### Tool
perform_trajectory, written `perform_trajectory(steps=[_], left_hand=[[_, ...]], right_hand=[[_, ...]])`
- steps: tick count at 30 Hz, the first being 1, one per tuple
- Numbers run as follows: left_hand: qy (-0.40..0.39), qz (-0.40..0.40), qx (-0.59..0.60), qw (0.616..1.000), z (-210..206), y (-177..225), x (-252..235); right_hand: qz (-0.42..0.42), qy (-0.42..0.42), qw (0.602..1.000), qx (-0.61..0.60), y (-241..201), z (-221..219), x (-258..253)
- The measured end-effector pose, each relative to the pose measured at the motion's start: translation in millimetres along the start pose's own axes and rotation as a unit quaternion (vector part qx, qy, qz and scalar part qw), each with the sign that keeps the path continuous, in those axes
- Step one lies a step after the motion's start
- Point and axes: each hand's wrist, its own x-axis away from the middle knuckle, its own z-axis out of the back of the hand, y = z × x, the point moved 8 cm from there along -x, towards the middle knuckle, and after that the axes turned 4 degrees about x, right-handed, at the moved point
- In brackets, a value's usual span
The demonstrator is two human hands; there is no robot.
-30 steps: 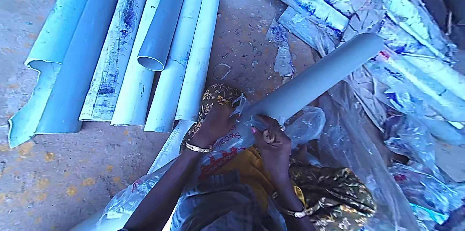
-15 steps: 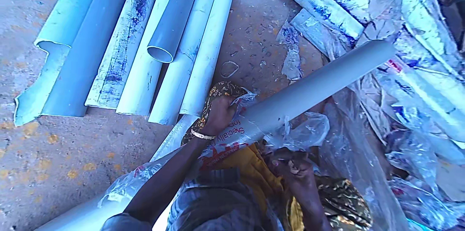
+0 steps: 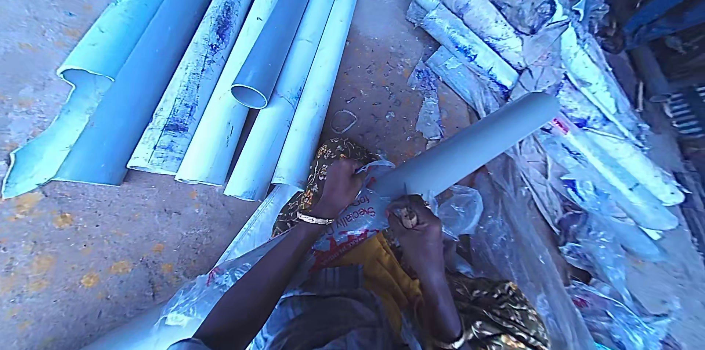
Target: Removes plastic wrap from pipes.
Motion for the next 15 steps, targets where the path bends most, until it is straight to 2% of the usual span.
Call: perform_trajectory(steps=[4, 7, 11, 15], left_hand=[[-0.034, 0.040, 0.043, 0.998, 2, -4, -2], [-0.041, 0.047, 0.069, 0.996, 4, -9, -4], [-0.062, 0.020, 0.115, 0.991, 13, -10, -3], [-0.126, 0.019, 0.237, 0.963, 42, -7, 3]], right_hand=[[-0.015, 0.016, 0.999, -0.042, -1, -11, -3], [-0.044, -0.008, 0.999, 0.009, -3, -21, -12], [-0.059, -0.098, 0.987, 0.117, -22, -40, -18], [-0.012, -0.073, 0.983, 0.168, -35, -45, -15]])
